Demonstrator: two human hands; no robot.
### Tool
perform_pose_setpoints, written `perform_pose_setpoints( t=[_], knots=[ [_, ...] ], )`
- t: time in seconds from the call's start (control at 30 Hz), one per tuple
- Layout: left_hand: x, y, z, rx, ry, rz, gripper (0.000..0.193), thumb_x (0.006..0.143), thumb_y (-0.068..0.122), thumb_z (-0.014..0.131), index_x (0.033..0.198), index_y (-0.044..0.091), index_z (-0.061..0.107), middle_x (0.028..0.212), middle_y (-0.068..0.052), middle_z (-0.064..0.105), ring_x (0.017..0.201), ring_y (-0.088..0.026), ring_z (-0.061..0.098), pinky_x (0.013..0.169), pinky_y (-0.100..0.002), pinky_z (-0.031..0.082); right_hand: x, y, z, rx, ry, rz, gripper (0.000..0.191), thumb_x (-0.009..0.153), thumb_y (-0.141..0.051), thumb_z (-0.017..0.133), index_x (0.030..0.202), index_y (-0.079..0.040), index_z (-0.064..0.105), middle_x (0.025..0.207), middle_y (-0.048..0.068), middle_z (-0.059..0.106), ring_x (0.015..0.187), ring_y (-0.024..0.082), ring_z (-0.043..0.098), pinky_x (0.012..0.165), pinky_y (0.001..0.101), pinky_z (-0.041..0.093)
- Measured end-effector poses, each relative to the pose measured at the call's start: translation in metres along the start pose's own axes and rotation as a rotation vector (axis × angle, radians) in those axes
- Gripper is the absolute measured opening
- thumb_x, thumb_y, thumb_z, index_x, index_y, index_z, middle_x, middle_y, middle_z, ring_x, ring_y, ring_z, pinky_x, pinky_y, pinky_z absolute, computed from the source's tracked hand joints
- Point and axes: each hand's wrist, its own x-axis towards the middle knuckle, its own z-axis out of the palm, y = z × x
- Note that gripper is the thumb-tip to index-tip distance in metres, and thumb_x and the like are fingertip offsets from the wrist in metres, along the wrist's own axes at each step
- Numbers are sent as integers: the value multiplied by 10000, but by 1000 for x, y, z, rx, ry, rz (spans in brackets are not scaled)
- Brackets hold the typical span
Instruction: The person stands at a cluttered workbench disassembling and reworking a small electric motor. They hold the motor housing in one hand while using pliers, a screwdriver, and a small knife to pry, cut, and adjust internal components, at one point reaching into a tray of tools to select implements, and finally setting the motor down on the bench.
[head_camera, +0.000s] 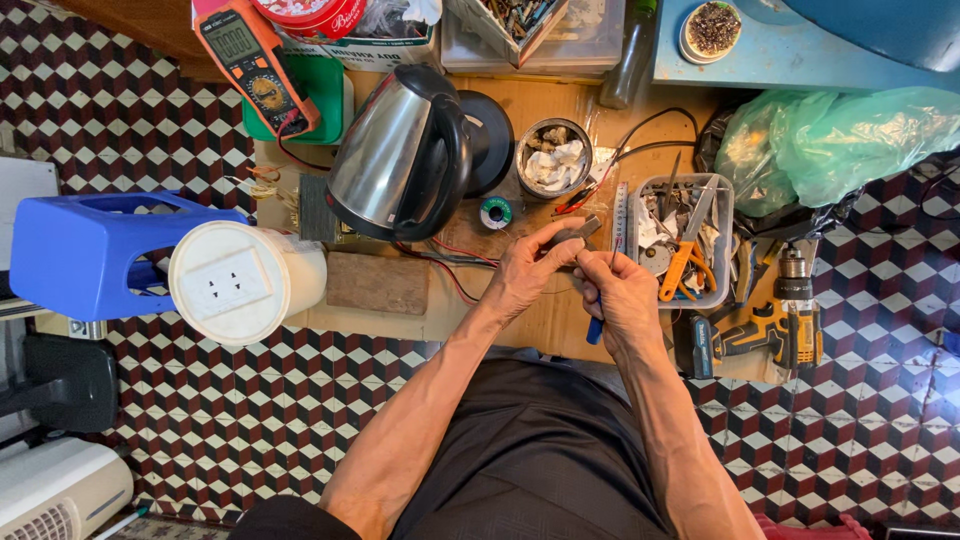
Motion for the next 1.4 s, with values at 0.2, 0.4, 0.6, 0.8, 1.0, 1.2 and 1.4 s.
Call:
perform_pose_setpoints(
  t=[0.2, 0.4, 0.6, 0.8, 1.0, 1.2, 1.4],
  knots=[
    [5, -28, -13, -389, -24, -252, 482, 999, 447, 628, 1227, 27, 693, 962, -5, 699, 888, -132, 686, 887, -294, 586, -4, -6, 0, -5, -43, 32, 150, 959, -140, 703, 944, 9, 685, 819, 63, 695, 557, 55, 495, 430, 188, 327],
    [10, -81, -54, -488, 211, -415, 381, 976, 393, 715, 1142, 50, 708, 1053, -95, 708, 852, -136, 657, 747, -274, 572, -7, -8, 2, 66, -111, 3, 134, 961, -145, 701, 977, -14, 679, 838, 46, 697, 571, 52, 517, 446, 189, 348],
    [15, -86, -98, -204, 647, -378, 352, 923, 300, 727, 1165, 46, 698, 1061, -61, 697, 813, -167, 701, 719, -266, 613, -24, -11, 4, -120, -38, -195, 161, 979, -146, 713, 1065, -11, 694, 814, 3, 647, 600, 37, 511, 492, 177, 369],
    [26, -84, -111, -101, 751, -198, 387, 950, 323, 708, 1167, 3, 684, 1039, -97, 692, 835, -178, 697, 720, -289, 634, -39, -18, 11, -297, 52, -382, 177, 976, -123, 721, 1105, -9, 679, 852, -32, 648, 679, 19, 544, 586, 173, 431],
    [19, -74, -98, 370, 834, -74, 401, 948, 293, 705, 1224, 5, 667, 1104, -122, 735, 973, -203, 692, 875, -349, 537, -47, -21, 15, -397, 111, -461, 177, 984, -121, 721, 1117, -14, 672, 870, -50, 644, 717, 3, 535, 618, 163, 443],
    [-18, -28, -32, -15, 345, -108, 413, 976, 294, 646, 1278, 13, 676, 1122, -131, 756, 1010, -187, 712, 904, -296, 559, -52, -22, 19, -558, 208, -508, 155, 995, -122, 730, 1107, -27, 681, 773, -64, 546, 672, 10, 454, 586, 168, 382],
    [-19, 9, 11, -193, 75, -65, 447, 955, 227, 705, 1332, -2, 630, 1160, -100, 742, 1070, -106, 662, 951, -242, 512, -56, -23, 27, -771, 273, -651, 138, 979, -116, 745, 1051, -22, 674, 751, -28, 570, 651, 40, 476, 586, 209, 431]
  ],
)
